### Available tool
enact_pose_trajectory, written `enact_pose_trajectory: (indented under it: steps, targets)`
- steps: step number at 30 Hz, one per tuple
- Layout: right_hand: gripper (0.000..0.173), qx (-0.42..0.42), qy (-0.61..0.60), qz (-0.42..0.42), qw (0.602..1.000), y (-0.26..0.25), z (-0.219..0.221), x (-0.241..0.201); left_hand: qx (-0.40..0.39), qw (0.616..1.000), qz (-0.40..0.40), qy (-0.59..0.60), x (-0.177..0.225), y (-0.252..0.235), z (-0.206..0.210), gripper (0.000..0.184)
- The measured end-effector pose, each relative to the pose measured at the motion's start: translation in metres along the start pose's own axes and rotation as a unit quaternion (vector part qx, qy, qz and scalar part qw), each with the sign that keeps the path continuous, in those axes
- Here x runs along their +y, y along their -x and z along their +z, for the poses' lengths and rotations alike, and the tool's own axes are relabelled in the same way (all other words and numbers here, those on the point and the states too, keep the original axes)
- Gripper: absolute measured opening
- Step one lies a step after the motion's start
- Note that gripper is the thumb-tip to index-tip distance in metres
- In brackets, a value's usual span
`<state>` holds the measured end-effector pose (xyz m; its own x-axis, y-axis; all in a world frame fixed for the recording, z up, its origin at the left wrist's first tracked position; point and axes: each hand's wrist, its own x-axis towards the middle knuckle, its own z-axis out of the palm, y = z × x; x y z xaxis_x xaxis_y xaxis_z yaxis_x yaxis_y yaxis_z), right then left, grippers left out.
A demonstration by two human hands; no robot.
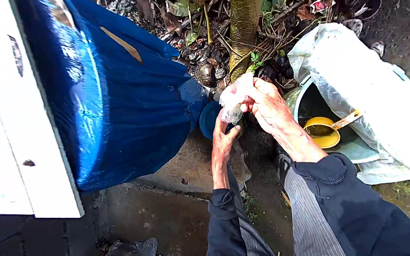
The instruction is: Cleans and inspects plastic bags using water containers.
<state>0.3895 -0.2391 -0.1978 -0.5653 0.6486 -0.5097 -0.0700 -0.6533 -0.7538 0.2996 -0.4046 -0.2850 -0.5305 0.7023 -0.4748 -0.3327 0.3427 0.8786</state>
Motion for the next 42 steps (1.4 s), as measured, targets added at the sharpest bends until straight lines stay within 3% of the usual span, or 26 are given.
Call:
enact_pose_trajectory:
  steps: [4,6,9,13,16,20,27,37,40,42]
  targets:
    - [0.022,-0.014,0.001,-0.011,1.000,0.011,0.013,-0.029,0.069,0.994,0.070,0.047,0.032,0.020,0.014,0.028]
    - [0.022,-0.010,0.011,-0.019,1.000,0.013,0.009,-0.044,0.081,0.990,0.112,0.032,0.049,0.035,0.013,0.017]
    - [0.025,0.011,0.056,-0.030,0.998,0.018,-0.003,-0.060,0.082,0.985,0.148,0.032,0.080,0.055,0.014,0.019]
    - [0.059,0.002,0.096,-0.052,0.994,0.021,-0.020,-0.059,0.064,0.985,0.150,0.050,0.104,0.063,0.023,0.031]
    - [0.068,-0.006,0.062,-0.063,0.996,0.019,-0.032,-0.046,0.050,0.985,0.125,0.104,0.111,0.060,0.034,0.028]
    - [0.066,-0.003,-0.009,-0.070,0.998,0.026,-0.044,-0.035,0.084,0.981,0.064,0.163,0.110,0.050,0.049,0.016]
    - [0.073,0.063,-0.044,-0.083,0.994,0.041,-0.068,-0.010,0.082,0.966,0.108,0.221,0.106,0.050,0.066,0.011]
    - [0.065,0.103,0.072,0.002,0.992,0.066,-0.095,0.023,0.051,0.969,0.089,0.225,0.107,0.057,0.076,0.011]
    - [0.061,0.136,0.199,0.066,0.968,0.074,-0.108,0.025,0.047,0.970,0.078,0.226,0.105,0.060,0.076,0.011]
    - [0.052,0.182,0.252,0.035,0.950,0.083,-0.117,0.019,0.042,0.971,0.070,0.225,0.103,0.062,0.074,0.011]
